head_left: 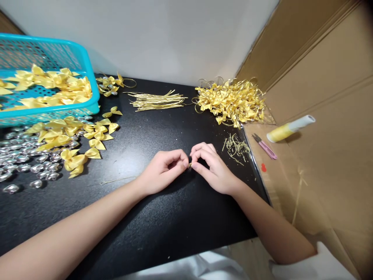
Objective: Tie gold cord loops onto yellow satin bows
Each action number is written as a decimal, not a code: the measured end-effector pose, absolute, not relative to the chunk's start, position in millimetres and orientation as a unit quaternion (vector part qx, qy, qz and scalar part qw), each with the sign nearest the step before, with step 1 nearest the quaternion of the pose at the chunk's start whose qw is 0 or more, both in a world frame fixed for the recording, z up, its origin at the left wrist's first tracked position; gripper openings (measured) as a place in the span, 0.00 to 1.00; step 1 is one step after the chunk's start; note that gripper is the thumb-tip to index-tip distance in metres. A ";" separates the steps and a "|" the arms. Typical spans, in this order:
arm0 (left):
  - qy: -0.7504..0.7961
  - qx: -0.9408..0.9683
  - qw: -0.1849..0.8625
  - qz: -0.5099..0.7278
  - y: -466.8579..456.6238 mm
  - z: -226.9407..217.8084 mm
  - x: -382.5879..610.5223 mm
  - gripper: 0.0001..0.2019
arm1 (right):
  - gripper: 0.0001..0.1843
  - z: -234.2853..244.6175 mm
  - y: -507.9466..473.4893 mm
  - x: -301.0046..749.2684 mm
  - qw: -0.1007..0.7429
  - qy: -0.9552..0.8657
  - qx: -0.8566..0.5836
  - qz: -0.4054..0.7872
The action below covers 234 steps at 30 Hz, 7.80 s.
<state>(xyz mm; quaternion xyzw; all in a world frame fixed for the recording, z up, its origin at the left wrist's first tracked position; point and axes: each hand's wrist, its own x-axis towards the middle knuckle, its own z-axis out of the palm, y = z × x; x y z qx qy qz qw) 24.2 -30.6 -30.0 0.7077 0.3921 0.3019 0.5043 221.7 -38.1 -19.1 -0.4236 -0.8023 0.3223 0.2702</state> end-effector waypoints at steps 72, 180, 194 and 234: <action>0.409 0.743 0.427 0.312 -36.2 -32.6 31.3 0.04 | 0.05 -18.2 -31.1 231.8 0.283 -0.742 -0.444 0.415; 0.396 0.810 0.320 0.291 -34.7 -35.4 29.7 0.06 | 0.12 -12.6 -40.6 233.9 0.332 -0.815 -0.420 0.222; 0.393 0.810 0.313 0.302 -34.8 -35.1 29.4 0.06 | 0.10 -18.8 -42.0 230.8 0.295 -0.827 -0.424 0.222; 0.404 0.719 0.538 0.176 -25.6 -19.0 54.6 0.16 | 0.05 9.5 -35.4 264.0 0.231 -0.828 -0.458 0.228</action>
